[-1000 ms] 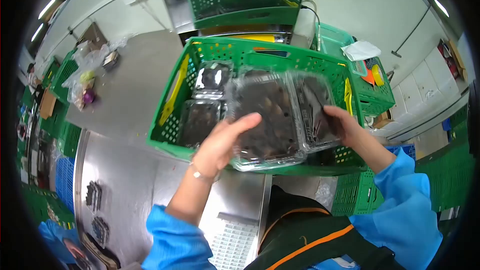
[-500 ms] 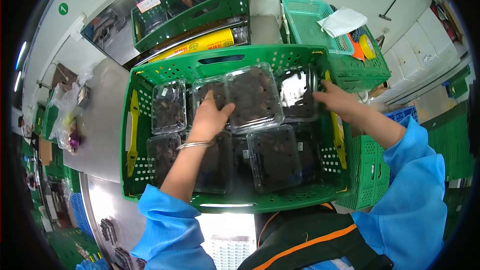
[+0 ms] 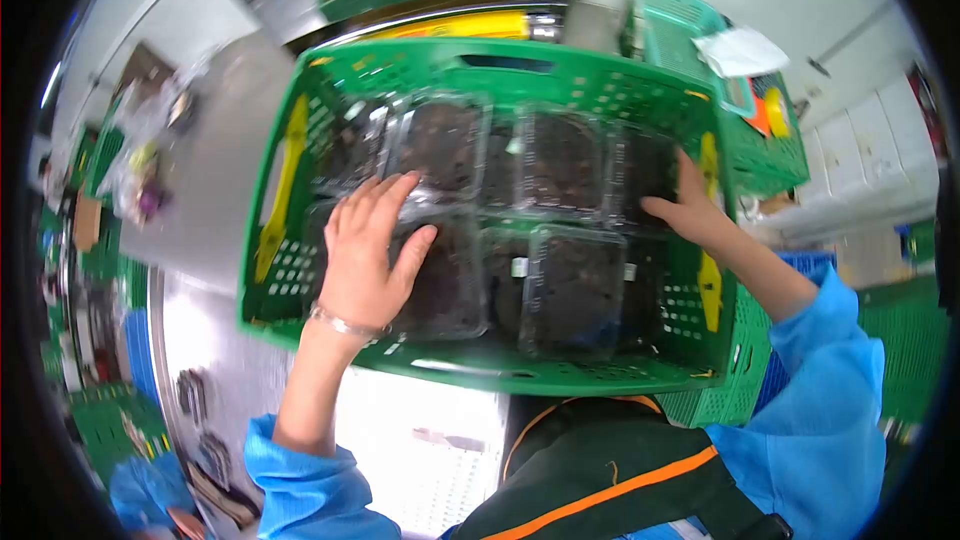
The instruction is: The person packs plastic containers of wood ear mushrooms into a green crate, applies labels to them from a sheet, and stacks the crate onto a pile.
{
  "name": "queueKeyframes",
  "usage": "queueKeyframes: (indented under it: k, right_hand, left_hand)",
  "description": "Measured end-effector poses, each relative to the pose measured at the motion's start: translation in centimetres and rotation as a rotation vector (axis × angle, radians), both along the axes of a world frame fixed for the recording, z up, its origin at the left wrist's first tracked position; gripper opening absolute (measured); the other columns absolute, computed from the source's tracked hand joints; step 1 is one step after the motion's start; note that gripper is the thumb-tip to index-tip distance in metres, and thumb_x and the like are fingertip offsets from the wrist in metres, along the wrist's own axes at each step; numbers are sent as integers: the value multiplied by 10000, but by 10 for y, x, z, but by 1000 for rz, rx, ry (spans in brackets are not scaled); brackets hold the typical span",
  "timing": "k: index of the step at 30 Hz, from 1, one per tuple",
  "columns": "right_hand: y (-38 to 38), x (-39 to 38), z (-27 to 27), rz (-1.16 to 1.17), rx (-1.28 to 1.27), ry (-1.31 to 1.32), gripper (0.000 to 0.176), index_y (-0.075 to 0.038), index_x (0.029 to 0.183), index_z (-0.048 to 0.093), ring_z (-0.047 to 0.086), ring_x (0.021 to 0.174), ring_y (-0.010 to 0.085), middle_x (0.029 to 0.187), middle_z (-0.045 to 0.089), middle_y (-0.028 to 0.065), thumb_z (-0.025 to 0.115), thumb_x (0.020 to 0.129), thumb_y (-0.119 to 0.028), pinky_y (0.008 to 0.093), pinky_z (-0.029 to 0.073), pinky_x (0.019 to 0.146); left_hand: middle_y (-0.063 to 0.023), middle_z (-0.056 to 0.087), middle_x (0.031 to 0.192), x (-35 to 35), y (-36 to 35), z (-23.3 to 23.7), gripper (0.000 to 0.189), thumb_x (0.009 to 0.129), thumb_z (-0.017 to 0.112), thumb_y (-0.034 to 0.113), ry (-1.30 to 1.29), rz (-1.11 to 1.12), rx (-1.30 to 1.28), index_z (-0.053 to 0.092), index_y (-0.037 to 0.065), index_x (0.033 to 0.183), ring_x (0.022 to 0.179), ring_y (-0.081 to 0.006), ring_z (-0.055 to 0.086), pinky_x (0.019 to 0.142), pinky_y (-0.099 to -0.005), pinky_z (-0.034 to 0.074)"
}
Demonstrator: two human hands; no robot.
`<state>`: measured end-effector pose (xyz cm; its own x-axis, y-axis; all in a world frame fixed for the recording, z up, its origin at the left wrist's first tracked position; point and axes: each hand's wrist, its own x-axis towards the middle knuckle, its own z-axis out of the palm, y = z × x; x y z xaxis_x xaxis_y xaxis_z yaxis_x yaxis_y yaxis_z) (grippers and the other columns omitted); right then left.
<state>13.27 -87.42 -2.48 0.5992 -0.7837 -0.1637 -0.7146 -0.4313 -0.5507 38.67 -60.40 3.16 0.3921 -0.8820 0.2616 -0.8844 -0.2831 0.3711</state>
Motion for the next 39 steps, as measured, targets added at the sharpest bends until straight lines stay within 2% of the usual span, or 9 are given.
queueKeyframes:
  k: [7, 13, 15, 17, 21, 25, 28, 35, 39]
  right_hand:
    - [44, 46, 6, -47, 665, -446, 668, 0, 1337, 239, 459, 1129, 239, 1253, 440, 155, 567, 785, -185, 323, 352, 961]
    - [118, 15, -27, -274, 1335, -263, 353, -73, 1093, 526, 551, 953, 247, 1085, 563, 116, 492, 829, -305, 378, 429, 861]
    - [128, 36, -20, -264, 1326, -183, 346, -65, 1099, 519, 536, 978, 249, 1105, 548, 118, 485, 839, -291, 380, 426, 866]
    - [138, 43, -12, -289, 1305, -119, 339, -57, 1105, 513, 521, 1003, 252, 1125, 533, 120, 478, 849, -277, 382, 423, 870]
    - [142, 69, 18, 362, 41, -361, 373, -9, 1228, 430, 454, 1127, 202, 1216, 478, 130, 487, 881, -131, 310, 355, 939]
    - [352, 129, 82, 826, 433, -295, 291, -4, 1135, 481, 576, 923, 195, 1067, 568, 118, 503, 849, -56, 301, 444, 849]
    - [382, 132, 50, 1246, 524, -298, 797, -30, 1353, 227, 254, 1283, 277, 1391, 219, 165, 708, 735, -175, 432, 314, 995]
    - [253, 106, 95, 682, 1158, -288, 681, -24, 1286, 381, 495, 987, 129, 1124, 525, 54, 705, 702, -157, 278, 393, 869]
    - [114, 35, 145, 428, 845, -279, 609, -28, 1271, 409, 516, 663, 56, 907, 565, 14, 626, 774, -306, 162, 421, 527]
  left_hand:
    - [-105, 581, 1067, 12, 256, -25, 266, 812, 589, 70, 342, 933, -857, 557, 4, 1068, 999, -195, 541, 889, -291, 393]
    - [-265, 455, 1209, -41, 556, -234, 806, 604, 714, 299, 810, 2317, -566, 374, 32, 1284, 1163, -364, 423, 982, -406, 342]
    - [-276, 462, 1191, -33, 582, -215, 845, 635, 680, 446, 233, 2560, -279, 367, -2, 1280, 1134, -389, 443, 971, -401, 354]
    - [-280, 464, 1194, -22, 631, -228, 932, 636, 637, 587, -73, 2437, -190, 380, -69, 1245, 1111, -395, 463, 967, -401, 354]
    - [-200, 609, 926, -9, 678, -227, 847, 557, 702, 634, 817, 2030, -183, 546, -66, 1008, 829, -312, 600, 742, -381, 469]
    - [35, 416, 608, -41, 560, -187, 380, 658, 777, 264, 1083, 1600, -1285, 421, 134, 688, 516, -77, 392, 433, -238, 307]
    - [12, 536, 779, -76, 475, -132, 295, 696, 726, 173, 1056, 1246, -1515, 479, 121, 850, 680, -83, 526, 550, -206, 437]
    - [-128, 471, 1183, -154, 261, 3, 635, 688, 690, 197, 1129, 358, -907, 383, 18, 1214, 947, -165, 501, 837, -283, 390]
    - [-178, 458, 1226, -174, 270, -29, 475, 799, 570, 84, 736, 620, -423, 380, -7, 1224, 1161, -281, 443, 956, -373, 352]
